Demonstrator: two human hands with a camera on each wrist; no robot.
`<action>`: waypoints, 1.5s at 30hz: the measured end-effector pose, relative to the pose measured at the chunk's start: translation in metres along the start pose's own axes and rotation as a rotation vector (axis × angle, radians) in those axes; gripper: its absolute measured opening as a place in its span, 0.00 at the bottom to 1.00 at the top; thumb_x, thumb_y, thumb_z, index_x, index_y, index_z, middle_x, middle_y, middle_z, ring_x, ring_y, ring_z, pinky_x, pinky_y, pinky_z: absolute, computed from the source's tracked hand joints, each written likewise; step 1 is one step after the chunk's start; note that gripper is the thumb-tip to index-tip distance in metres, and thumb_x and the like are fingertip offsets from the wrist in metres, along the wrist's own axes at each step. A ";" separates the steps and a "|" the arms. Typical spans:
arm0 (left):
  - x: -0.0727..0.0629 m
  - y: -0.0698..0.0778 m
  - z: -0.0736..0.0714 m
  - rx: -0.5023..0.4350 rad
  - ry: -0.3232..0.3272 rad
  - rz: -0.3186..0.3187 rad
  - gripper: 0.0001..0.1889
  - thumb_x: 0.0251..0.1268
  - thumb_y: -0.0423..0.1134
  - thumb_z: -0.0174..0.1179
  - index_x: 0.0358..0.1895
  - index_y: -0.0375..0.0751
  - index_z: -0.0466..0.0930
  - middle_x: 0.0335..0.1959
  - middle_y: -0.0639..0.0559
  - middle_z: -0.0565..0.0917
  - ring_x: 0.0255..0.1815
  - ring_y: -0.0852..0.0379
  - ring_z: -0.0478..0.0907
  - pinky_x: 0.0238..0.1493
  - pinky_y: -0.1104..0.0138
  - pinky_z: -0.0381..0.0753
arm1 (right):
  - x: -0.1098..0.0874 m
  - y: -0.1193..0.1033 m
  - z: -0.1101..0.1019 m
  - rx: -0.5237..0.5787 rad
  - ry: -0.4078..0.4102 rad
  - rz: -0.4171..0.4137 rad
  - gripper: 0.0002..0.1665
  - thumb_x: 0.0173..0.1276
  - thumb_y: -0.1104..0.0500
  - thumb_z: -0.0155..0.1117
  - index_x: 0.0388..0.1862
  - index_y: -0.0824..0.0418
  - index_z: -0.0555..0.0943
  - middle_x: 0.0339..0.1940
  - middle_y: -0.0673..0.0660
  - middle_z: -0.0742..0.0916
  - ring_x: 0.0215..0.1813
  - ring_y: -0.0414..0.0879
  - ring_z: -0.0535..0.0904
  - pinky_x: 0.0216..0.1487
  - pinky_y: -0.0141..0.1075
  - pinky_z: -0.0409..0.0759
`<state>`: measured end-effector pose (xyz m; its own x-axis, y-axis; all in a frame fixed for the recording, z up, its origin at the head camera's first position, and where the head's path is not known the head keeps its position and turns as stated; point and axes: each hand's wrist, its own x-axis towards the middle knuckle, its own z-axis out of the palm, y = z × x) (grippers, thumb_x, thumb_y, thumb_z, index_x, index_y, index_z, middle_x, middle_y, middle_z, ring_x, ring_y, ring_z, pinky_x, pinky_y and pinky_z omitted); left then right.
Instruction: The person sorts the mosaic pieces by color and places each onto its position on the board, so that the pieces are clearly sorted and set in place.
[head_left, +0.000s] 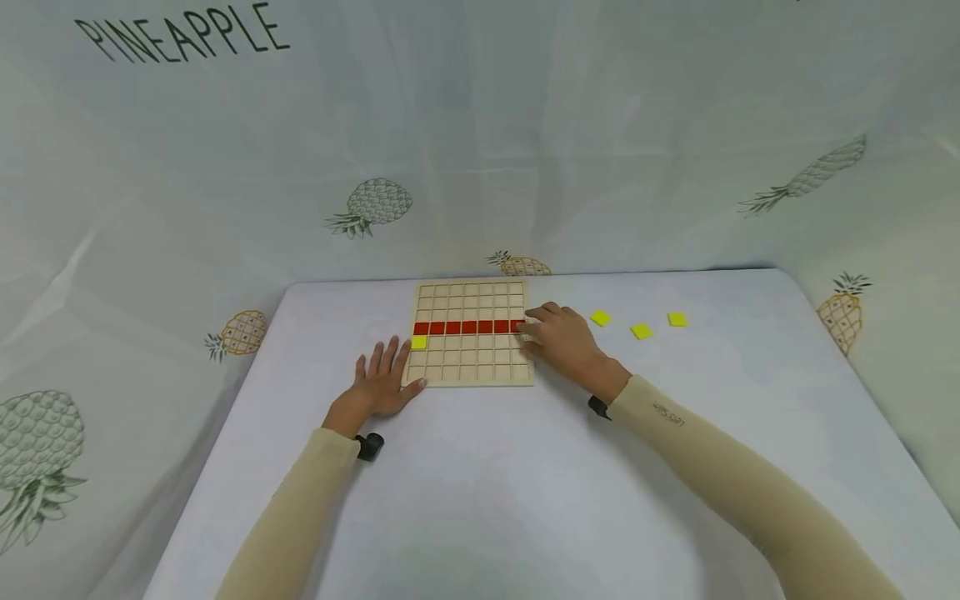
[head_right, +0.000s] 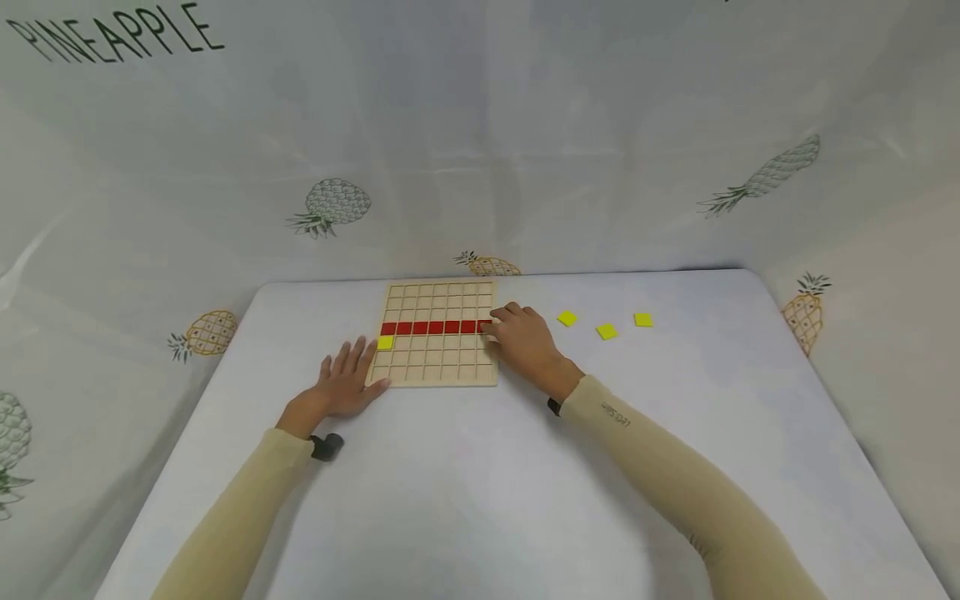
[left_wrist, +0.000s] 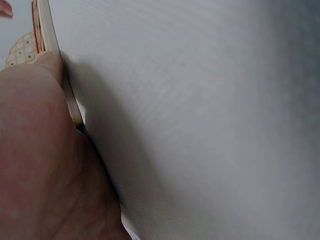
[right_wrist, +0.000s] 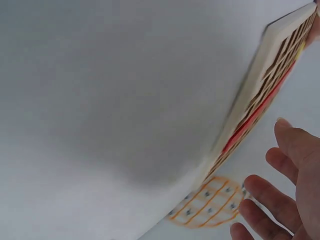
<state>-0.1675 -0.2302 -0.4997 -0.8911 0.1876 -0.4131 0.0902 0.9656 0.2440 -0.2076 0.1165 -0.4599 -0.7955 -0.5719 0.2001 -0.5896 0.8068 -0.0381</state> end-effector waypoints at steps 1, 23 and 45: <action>-0.001 -0.001 0.000 -0.001 0.000 -0.001 0.48 0.83 0.63 0.43 0.87 0.40 0.28 0.87 0.36 0.27 0.87 0.33 0.24 0.81 0.35 0.25 | -0.003 0.004 -0.001 0.001 -0.004 0.010 0.21 0.70 0.53 0.77 0.60 0.56 0.89 0.65 0.59 0.87 0.67 0.56 0.80 0.66 0.52 0.81; -0.005 -0.007 0.005 -0.008 0.008 0.018 0.47 0.84 0.62 0.43 0.87 0.39 0.29 0.87 0.35 0.27 0.87 0.32 0.25 0.81 0.34 0.26 | -0.046 0.070 0.004 0.036 -0.034 0.226 0.21 0.71 0.59 0.76 0.61 0.62 0.87 0.65 0.65 0.86 0.67 0.65 0.80 0.64 0.61 0.79; 0.001 -0.007 0.005 -0.015 0.020 0.032 0.47 0.84 0.63 0.43 0.87 0.39 0.30 0.88 0.36 0.28 0.87 0.32 0.25 0.81 0.34 0.27 | -0.042 0.081 0.000 0.041 -0.028 0.283 0.14 0.70 0.72 0.70 0.53 0.67 0.90 0.48 0.69 0.90 0.52 0.65 0.85 0.51 0.56 0.84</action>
<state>-0.1664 -0.2357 -0.5063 -0.8968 0.2141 -0.3872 0.1117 0.9563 0.2700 -0.2222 0.2061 -0.4714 -0.9324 -0.3294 0.1486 -0.3485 0.9285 -0.1281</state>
